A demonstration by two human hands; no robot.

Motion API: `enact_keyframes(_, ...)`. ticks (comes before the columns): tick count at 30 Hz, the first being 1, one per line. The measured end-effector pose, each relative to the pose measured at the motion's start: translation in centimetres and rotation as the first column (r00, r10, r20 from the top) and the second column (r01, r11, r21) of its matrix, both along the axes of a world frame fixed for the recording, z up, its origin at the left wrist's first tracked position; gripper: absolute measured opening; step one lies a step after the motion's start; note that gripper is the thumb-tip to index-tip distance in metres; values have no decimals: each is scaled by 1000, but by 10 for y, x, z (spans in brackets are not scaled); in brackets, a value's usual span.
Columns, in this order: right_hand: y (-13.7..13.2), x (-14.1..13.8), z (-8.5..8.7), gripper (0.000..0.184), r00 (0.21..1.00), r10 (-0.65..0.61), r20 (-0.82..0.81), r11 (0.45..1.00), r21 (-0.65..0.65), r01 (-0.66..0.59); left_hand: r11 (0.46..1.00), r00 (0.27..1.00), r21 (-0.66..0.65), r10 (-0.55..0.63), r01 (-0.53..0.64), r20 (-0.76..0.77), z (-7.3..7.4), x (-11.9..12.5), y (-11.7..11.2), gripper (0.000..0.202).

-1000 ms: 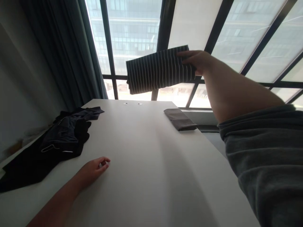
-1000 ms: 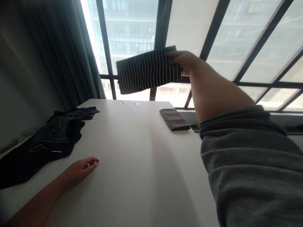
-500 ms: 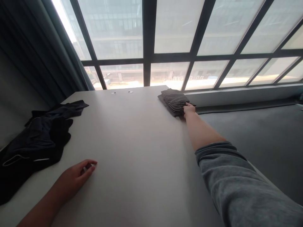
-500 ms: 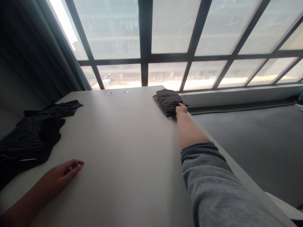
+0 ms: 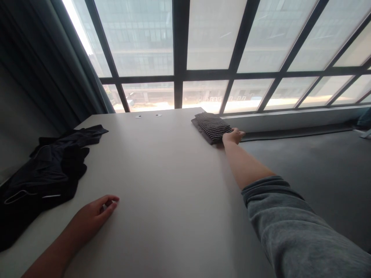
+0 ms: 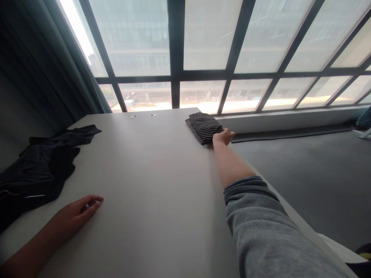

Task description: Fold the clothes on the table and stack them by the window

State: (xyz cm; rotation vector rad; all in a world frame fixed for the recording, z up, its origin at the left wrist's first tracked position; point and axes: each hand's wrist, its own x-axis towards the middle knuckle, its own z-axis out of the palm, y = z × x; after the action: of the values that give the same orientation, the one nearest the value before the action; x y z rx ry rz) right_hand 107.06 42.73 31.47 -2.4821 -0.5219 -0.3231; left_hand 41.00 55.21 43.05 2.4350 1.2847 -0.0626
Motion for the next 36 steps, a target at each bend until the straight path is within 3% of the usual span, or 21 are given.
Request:
enact_keyframes(2, 4, -3, 5, 54, 998, -38, 41, 999, 12, 37, 1000, 1000, -1, -2, 2, 3, 1, 1, 0, 59)
enact_keyframes(5, 17, -1, 13, 55, 978, 199, 66, 971, -148, -188, 1000, 1000, 8, 5, -5, -2, 2, 1, -1, 58)
enact_keyframes(7, 25, 2, 16, 63, 951, 297, -81, 906, -291, -308, 1000, 1000, 17, 10, -10, -9, 1, 2, -2, 58)
enact_keyframes(10, 33, 5, 13, 76, 922, 225, -314, 852, -395, -342, 999, 1000, 26, 20, -20, -16, 0, 2, -2, 59)
enact_keyframes(19, 33, -13, 1, 91, 938, 118, -326, 902, -359, -239, 999, 999, 23, 33, -34, 16, -1, 3, -2, 59)
enact_keyframes(23, 30, -14, 9, 92, 939, 105, -326, 914, -341, -221, 1000, 999, 18, 22, -22, 25, 4, 7, -6, 56)
enact_keyframes(26, 29, -21, 20, 87, 952, 162, -261, 906, -342, -248, 1000, 1000, 20, 11, -12, 27, 7, 10, -8, 53)
enact_keyframes(28, 28, -40, 25, 79, 946, 255, -198, 878, -362, -312, 1000, 1000, 19, 12, -13, 20, 9, 11, -10, 52)
enact_keyframes(31, 26, -95, 25, 68, 884, 428, -189, 783, -410, -467, 1000, 1000, 7, 8, -8, 16, 11, 14, -12, 51)
enact_keyframes(34, 21, -163, 22, 63, 790, 586, -180, 712, -350, -608, 1000, 1000, 4, -18, 18, 17, 14, 16, -16, 49)
enact_keyframes(36, 14, -202, 23, 63, 684, 698, -210, 613, -319, -723, 999, 999, 16, -43, 42, 12, 16, 17, -18, 48)
